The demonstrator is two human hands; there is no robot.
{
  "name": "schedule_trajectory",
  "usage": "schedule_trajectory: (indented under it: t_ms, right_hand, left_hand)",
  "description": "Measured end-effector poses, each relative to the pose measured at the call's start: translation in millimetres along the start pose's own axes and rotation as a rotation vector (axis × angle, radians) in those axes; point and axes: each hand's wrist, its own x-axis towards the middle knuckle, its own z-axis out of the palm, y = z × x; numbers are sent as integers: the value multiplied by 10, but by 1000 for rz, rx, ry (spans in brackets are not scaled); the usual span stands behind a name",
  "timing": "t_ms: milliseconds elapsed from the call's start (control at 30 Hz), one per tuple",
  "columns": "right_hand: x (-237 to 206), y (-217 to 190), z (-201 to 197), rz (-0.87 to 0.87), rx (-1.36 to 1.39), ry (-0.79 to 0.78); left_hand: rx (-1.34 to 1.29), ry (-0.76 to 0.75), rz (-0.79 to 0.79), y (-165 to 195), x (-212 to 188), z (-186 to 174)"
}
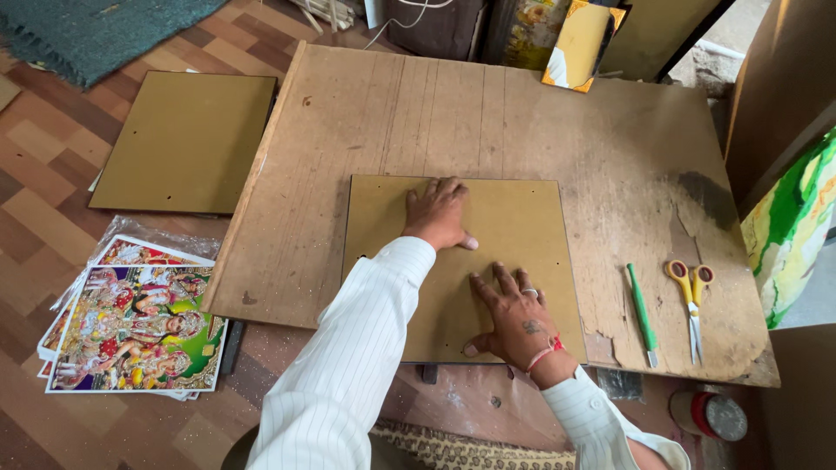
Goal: The person sits on the floor at a low workbench and uses a small hand tool to press fasteners into the backing board of a picture frame. They then take a black frame from a box, place the backing board and a white paper insert into it, and press the backing into place before continuing to work on the frame back with the tool.
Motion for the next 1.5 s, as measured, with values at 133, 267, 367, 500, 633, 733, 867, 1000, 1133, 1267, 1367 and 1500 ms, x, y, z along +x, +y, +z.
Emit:
schedule_trajectory:
  t_ms: [133,267,367,500,633,733,867,1000,1133,1267,1367,1500]
  right_hand:
    - [29,11,4,-3,-8,5]
    - [29,27,55,-45,-30,66]
    - [32,42,82,-16,10,25]
    - [54,43,88,-1,-6,23]
    - [41,27,85,-4,-5,41]
    - [19,36,85,-14,3,62]
    - [52,115,164,27,-10,79]
    - [81,310,450,-72,53,254]
    - [-6,929,519,-233,434,607]
    - [-436,2026,130,-4,712,719]
    - [-904,2590,-17,277,598,864]
    - [-1192,2646,217,481,695,820]
  left_hand:
    - [-2,54,18,11,-11,-40]
    - [-16,217,124,-4,-215,203]
    - [-103,163,188,-32,-547,529]
    - [-293,255,295,-222,-1182,782]
    - [-399,211,241,-312,-1498,797]
    - [-424,184,241,-303,-1490,766]
    - [-401,123,211,-303,-1422,771]
    - [-388,155,219,-268,-1424,819]
    - [-326,141,182,-214,-1406,803]
    - [-322,131,152,-195,-1438,790]
    - [-329,116,142,-190,-1432,772]
    - [-385,99,180,-231,-1435,769]
